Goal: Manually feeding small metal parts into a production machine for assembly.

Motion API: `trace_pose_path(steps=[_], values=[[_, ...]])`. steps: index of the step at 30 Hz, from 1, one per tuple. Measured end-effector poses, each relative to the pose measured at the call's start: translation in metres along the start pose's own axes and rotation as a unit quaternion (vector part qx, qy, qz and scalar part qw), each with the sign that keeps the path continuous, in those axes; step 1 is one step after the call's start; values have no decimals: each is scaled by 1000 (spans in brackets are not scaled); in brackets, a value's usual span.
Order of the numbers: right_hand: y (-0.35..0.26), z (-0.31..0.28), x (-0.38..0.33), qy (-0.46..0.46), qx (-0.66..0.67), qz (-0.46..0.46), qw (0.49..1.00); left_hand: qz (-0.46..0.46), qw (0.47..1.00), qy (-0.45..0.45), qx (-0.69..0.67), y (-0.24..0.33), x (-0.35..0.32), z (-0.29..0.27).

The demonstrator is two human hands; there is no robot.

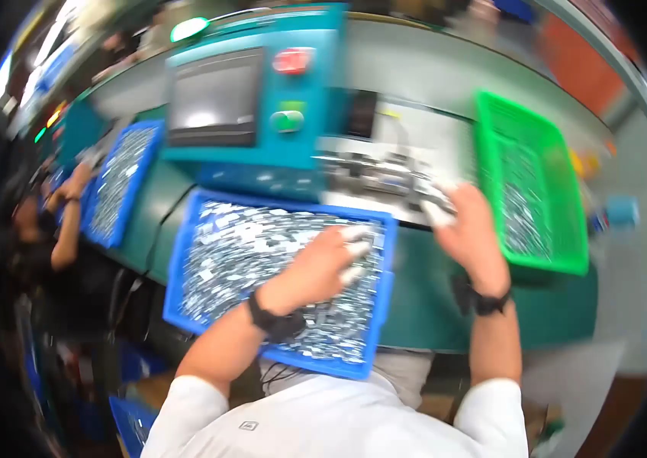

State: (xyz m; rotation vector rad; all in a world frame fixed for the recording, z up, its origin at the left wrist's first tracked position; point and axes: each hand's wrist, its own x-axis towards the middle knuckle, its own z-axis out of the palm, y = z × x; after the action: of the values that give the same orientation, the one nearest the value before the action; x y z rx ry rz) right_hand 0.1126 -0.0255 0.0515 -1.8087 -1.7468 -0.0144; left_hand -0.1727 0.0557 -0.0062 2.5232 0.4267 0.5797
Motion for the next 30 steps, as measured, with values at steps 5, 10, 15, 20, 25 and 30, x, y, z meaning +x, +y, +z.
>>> trace_pose_path(steps=[5, 10, 15, 20, 25, 30], values=[[-13, -10, -5, -19, -45, 42, 998, -7, 999, -38, 19, 10, 8, -6], [-14, 1, 4, -43, -82, 10, 996, -7, 999, -32, 6, 15, 12, -2], [-16, 6, 10, -52, -105, 36, 992, -5, 999, -29, 13, 16, 12, -1], [-5, -10, 6, 56, -11, 59, 997, -16, 999, -31, 13, 14, 9, -2], [20, -18, -27, 258, 194, 241, 915, -11, 999, -37, 15, 14, 10, -3], [1, -2, -28, 245, 208, 165, 932, -12, 999, -43, 13, 18, 8, -11]])
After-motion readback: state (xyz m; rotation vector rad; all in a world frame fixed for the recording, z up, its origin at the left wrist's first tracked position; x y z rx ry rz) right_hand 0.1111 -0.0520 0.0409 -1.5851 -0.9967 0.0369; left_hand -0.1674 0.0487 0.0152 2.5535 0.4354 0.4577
